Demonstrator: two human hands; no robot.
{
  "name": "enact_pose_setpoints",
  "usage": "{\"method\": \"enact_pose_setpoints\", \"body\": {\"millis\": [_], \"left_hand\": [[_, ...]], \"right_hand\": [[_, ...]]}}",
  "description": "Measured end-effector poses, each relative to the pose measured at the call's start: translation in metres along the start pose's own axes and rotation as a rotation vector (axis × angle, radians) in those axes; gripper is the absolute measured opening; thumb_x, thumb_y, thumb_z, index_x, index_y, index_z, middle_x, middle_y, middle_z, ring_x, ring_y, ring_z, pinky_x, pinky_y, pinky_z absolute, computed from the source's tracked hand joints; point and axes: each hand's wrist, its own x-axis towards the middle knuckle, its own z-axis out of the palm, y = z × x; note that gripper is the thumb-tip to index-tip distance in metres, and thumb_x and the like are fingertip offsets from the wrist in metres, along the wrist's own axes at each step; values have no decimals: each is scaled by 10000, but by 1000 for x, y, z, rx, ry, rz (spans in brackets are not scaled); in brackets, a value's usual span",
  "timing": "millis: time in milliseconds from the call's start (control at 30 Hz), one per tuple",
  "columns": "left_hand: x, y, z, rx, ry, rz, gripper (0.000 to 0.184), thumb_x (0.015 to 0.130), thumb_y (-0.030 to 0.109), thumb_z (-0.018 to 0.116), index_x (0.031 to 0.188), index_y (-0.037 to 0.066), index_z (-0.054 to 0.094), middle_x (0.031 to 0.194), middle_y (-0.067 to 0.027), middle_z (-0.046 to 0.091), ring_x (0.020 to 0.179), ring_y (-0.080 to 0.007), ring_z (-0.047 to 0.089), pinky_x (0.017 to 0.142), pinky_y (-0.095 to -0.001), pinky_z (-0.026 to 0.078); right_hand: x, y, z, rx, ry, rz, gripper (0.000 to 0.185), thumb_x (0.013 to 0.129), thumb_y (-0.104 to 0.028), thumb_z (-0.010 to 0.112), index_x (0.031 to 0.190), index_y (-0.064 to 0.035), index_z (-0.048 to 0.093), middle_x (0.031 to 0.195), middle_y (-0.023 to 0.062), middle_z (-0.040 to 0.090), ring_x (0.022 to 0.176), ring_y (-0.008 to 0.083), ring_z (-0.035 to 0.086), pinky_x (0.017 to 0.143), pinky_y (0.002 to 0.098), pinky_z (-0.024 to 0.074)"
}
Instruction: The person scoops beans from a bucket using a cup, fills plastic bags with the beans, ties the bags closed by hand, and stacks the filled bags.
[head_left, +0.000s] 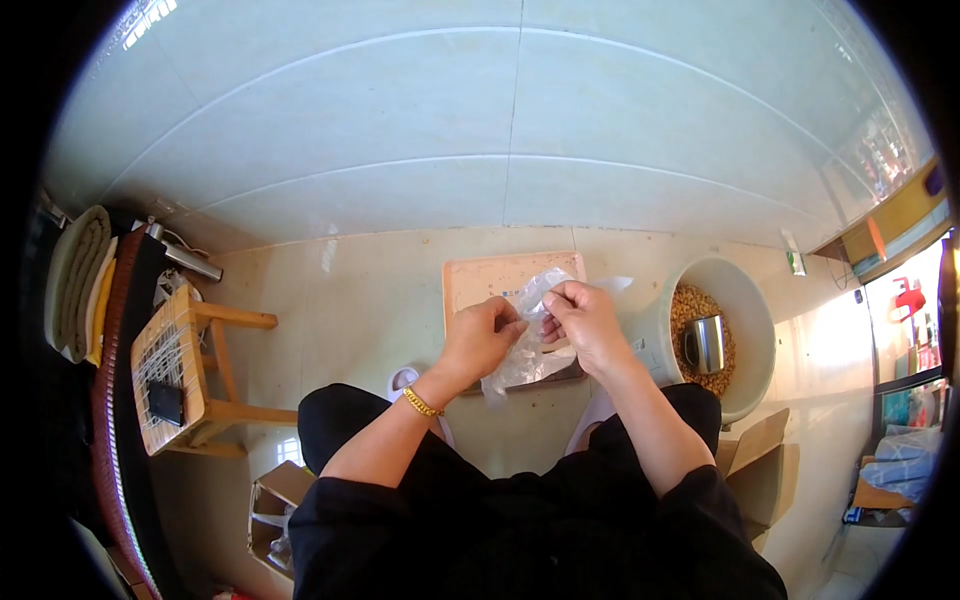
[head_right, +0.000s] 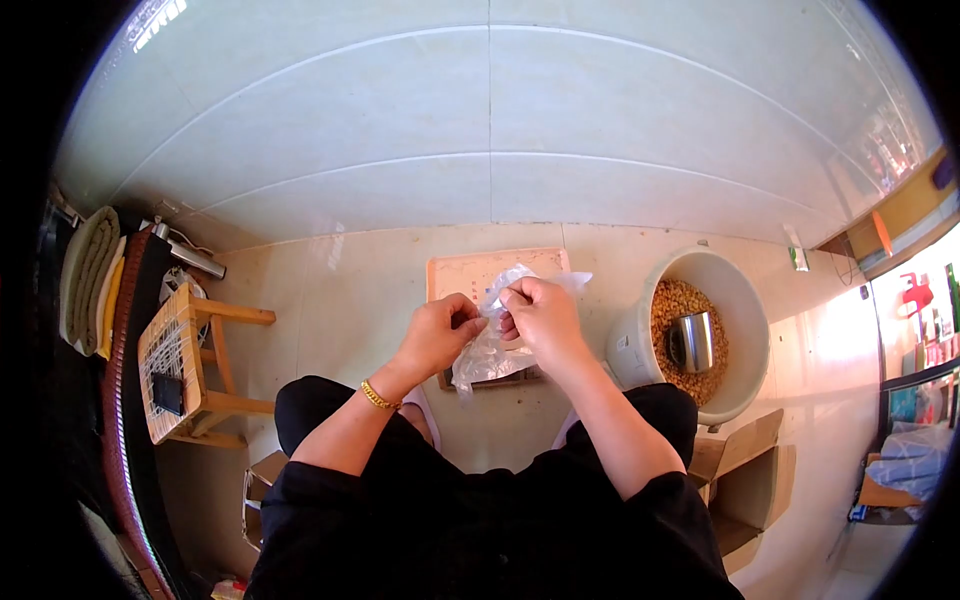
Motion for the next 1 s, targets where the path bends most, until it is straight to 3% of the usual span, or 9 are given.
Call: {"method": "enact_pose_setpoints", "body": {"millis": [167,367,533,633,833,1000], "left_hand": [[-1,6,-1,13,-9,-8,192,801,171,673,825,-3,596,625,-63,576,561,-114,504,544,-277,440],[1,2,2,-4,-41,-10,193,811,165,667,866,-5,593,699,-65,606,599,-111,544,574,-267,460],[0,16,-1,-161,-119,-16,236,838,158,647,1000,4,573,850,-61,627,678,-92,581,620,-259,486],[-1,20,-5,-186,-173,-15,227,852,163,639,993,-4,575,858,-45,621,707,-86,571,653,-251,482],[0,17,-3,-505,-224,-45,232,857,201,634,938,-13,594,824,-43,617,713,-87,565,646,-243,475],[3,10,-5,-478,-212,-74,180,873,175,615,928,9,575,821,-22,595,745,-87,551,682,-241,467]], "right_hand": [[1,-3,-2,133,-49,52,141,892,-128,558,834,-2,582,694,50,572,595,130,571,521,261,492],[3,3,2,-36,57,-76,144,861,-100,590,774,13,567,639,40,559,521,101,549,473,249,473],[-1,2,3,-122,59,-115,160,823,-96,648,735,-6,549,579,10,526,456,64,452,394,237,356],[2,5,2,-93,16,-102,203,818,-132,683,720,-27,540,579,-7,487,438,48,400,367,219,298],[3,5,7,96,21,53,270,817,-253,700,717,-40,568,575,2,515,433,62,377,377,241,283],[2,4,7,224,-37,97,282,835,-298,679,753,-41,594,606,10,534,462,82,436,408,244,340]]}}
